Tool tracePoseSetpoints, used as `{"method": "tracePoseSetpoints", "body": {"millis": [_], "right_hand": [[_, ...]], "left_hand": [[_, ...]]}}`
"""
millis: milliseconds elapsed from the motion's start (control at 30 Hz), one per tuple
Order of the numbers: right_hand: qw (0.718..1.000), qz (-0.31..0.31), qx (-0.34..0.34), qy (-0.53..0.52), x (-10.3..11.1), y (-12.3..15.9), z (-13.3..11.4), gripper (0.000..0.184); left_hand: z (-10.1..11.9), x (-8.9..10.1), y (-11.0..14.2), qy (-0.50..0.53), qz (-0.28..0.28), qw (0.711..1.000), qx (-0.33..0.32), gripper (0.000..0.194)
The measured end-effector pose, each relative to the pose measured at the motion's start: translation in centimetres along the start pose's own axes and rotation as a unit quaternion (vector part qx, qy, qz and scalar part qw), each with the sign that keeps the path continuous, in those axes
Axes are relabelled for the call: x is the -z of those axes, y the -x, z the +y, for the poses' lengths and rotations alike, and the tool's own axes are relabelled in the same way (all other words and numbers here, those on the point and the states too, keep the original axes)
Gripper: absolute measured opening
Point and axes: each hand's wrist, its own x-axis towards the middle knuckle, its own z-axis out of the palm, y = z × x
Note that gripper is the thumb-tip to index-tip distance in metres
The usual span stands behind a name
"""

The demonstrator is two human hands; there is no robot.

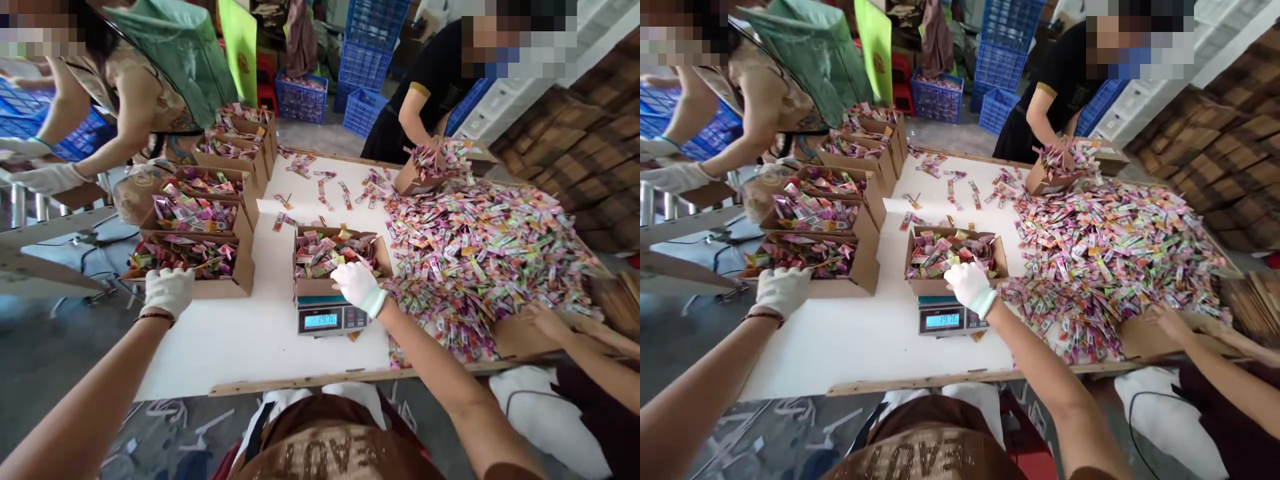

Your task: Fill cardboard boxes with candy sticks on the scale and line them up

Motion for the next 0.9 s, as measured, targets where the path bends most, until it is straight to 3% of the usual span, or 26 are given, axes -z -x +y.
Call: {"method": "tracePoseSetpoints", "body": {"millis": [67, 133, 200, 267, 300, 367, 433, 533, 633, 733, 833, 900], "right_hand": [[0.996, 0.06, -0.011, -0.068, 1.7, 1.7, 0.5, 0.018], [0.978, 0.164, -0.037, -0.126, 3.8, 4.4, 1.4, 0.019], [0.95, 0.261, -0.092, -0.145, 5.8, 8.1, 2.2, 0.017], [0.916, 0.333, -0.176, -0.135, 6.9, 12.4, 2.4, 0.016], [0.897, 0.357, -0.224, -0.131, 7.1, 14.5, 2.4, 0.016], [0.868, 0.371, -0.298, -0.142, 6.7, 17.9, 2.2, 0.014], [0.864, 0.349, -0.321, -0.171, 5.7, 19.2, 2.3, 0.015], [0.884, 0.308, -0.282, -0.209, 4.2, 16.3, 3.3, 0.019], [0.901, 0.282, -0.23, -0.237, 3.5, 9.6, 4.0, 0.028], [0.931, 0.231, -0.172, -0.224, 3.3, 3.3, 3.3, 0.032], [0.948, 0.206, -0.124, -0.209, 3.3, 0.1, 2.5, 0.033], [0.941, 0.239, -0.116, -0.21, 2.7, 0.3, 2.9, 0.039]], "left_hand": [[-0.3, -1.3, 2.1, -0.033, 0.013, 0.999, -0.003, 0.027], [-0.2, -3.5, 5.2, -0.045, 0.058, 0.997, -0.029, 0.029], [-0.2, -6.4, 9.3, -0.027, 0.11, 0.993, -0.037, 0.04], [-0.3, -9.8, 14.2, 0.023, 0.136, 0.99, 0.003, 0.045], [-0.4, -11.4, 16.7, 0.059, 0.151, 0.986, 0.047, 0.045], [-0.7, -14.3, 21.0, 0.124, 0.126, 0.977, 0.118, 0.045], [-0.6, -16.0, 23.1, 0.162, 0.067, 0.972, 0.156, 0.042], [0.5, -15.8, 21.5, 0.199, 0.024, 0.975, 0.093, 0.041], [3.3, -13.3, 16.5, 0.21, 0.059, 0.976, -0.006, 0.042], [7.4, -11.0, 12.5, 0.222, 0.099, 0.967, -0.07, 0.038], [11.2, -10.2, 11.4, 0.228, 0.107, 0.96, -0.124, 0.033], [12.7, -10.6, 12.1, 0.235, 0.087, 0.957, -0.149, 0.031]]}}
